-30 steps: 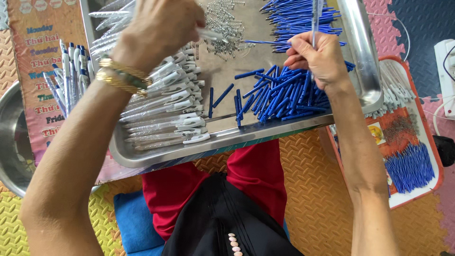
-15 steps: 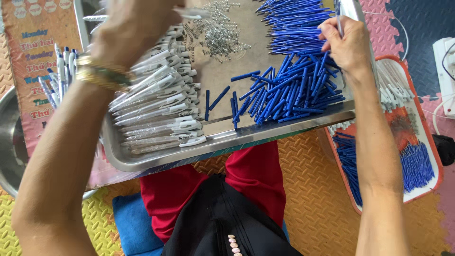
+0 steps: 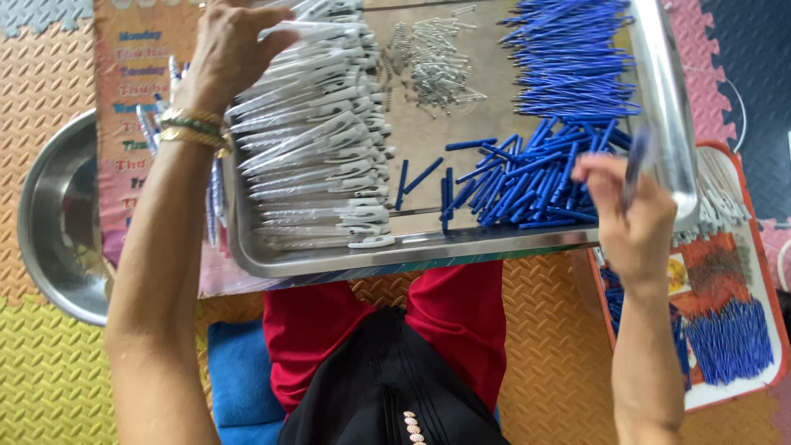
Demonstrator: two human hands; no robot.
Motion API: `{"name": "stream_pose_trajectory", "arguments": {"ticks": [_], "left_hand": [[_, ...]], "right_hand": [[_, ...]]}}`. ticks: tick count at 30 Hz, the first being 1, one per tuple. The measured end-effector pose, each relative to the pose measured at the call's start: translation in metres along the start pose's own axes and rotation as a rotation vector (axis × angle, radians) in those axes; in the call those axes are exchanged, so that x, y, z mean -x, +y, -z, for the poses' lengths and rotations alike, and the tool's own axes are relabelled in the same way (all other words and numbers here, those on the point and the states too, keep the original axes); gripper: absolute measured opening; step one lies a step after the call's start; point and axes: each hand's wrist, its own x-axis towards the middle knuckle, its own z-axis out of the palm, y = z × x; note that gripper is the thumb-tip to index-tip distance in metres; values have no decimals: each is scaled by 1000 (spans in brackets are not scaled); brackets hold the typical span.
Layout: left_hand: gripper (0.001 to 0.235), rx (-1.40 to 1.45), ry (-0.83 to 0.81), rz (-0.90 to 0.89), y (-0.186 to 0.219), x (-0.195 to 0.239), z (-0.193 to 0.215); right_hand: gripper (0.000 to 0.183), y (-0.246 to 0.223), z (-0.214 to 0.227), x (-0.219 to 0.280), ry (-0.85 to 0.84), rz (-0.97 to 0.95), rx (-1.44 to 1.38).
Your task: The person assembles blue ballpoint pens by hand. They pick up a clear pen body, insert a blue ink cartridge, and attach a metal clip before placing the finished pen into a metal bowl.
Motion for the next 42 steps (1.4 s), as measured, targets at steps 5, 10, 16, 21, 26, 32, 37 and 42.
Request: {"name": "stream_pose_trajectory", "arguments": {"ticks": [5, 10, 16, 21, 26, 32, 37, 42], "left_hand": [[28, -29, -46, 1, -1, 6, -4], [27, 42, -1, -75, 15, 13, 16], [17, -56, 109, 170, -5, 80, 83], [34, 9, -353, 747, -6, 142, 100], [37, 29, -223, 830, 2, 166, 105], [13, 98, -299, 919, 18, 179, 116], [15, 303, -346, 1079, 45, 157, 132], [16, 341, -407, 1095, 30, 162, 122]], "right_hand": [[23, -14, -16, 63, -135, -60, -146], [19, -4, -67, 127, -477, -119, -240], [31, 27, -134, 158, -915, -536, -121], [28, 64, -163, 180, -852, -643, -89], [36, 75, -171, 186, -780, -690, -67], [35, 69, -172, 186, -685, -748, -121], [35, 67, -174, 186, -661, -738, -135], [33, 74, -177, 195, -616, -677, -122]]}}
